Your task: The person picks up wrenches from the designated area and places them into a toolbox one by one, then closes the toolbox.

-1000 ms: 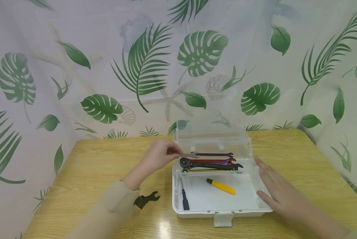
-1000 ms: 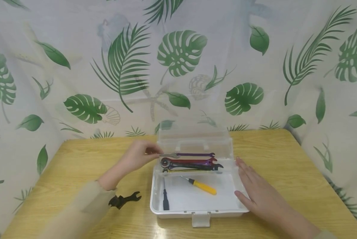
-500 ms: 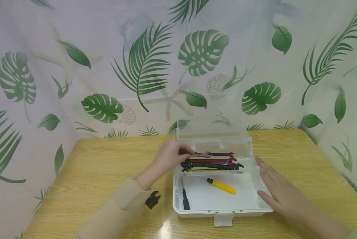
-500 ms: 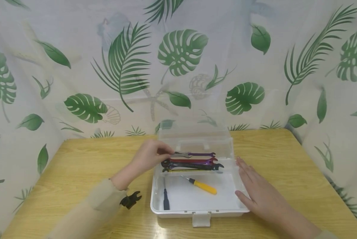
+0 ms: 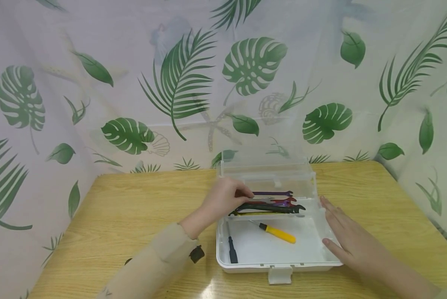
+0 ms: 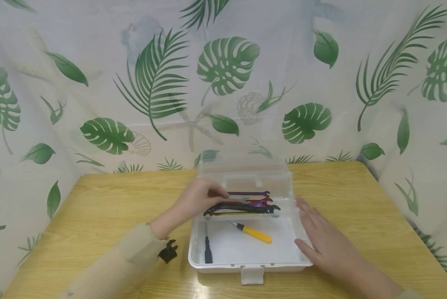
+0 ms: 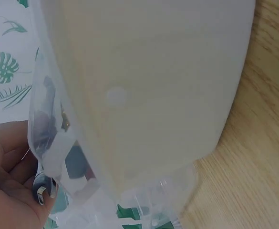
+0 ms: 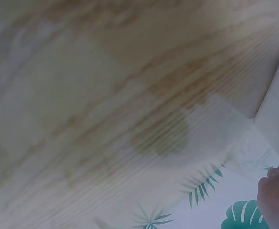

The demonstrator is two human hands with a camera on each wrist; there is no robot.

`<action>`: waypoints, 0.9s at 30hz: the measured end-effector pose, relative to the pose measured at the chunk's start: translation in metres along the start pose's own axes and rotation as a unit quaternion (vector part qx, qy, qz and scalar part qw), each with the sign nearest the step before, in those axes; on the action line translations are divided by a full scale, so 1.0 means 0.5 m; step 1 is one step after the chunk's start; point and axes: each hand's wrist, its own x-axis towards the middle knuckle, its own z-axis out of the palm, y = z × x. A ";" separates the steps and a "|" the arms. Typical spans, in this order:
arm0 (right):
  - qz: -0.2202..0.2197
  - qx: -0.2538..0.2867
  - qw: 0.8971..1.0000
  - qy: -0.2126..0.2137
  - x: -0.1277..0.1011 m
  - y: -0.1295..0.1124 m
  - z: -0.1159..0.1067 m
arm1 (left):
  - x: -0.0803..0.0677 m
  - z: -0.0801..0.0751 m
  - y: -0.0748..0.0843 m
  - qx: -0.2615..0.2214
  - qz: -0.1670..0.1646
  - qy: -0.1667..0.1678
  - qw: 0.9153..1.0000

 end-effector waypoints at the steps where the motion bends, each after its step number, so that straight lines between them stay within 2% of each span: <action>1: 0.000 -0.001 1.000 0.000 0.000 0.000 0.000 | 0.002 0.002 0.002 -0.001 -0.001 -0.004 1.000; 9: 0.001 0.003 1.000 -0.002 -0.001 0.000 0.002 | 0.023 0.020 0.008 -0.024 -0.003 -0.028 0.999; 14: -0.005 0.002 1.000 0.006 -0.001 0.000 0.003 | 0.032 0.033 0.010 -0.024 -0.001 -0.019 1.000; 20: -0.014 -0.002 1.000 0.018 -0.002 0.001 0.004 | 0.033 0.041 0.020 -0.028 -0.015 -0.002 0.999; 27: 0.000 0.001 1.000 0.005 -0.001 -0.001 0.001 | 0.034 0.044 0.023 -0.009 -0.026 -0.005 1.000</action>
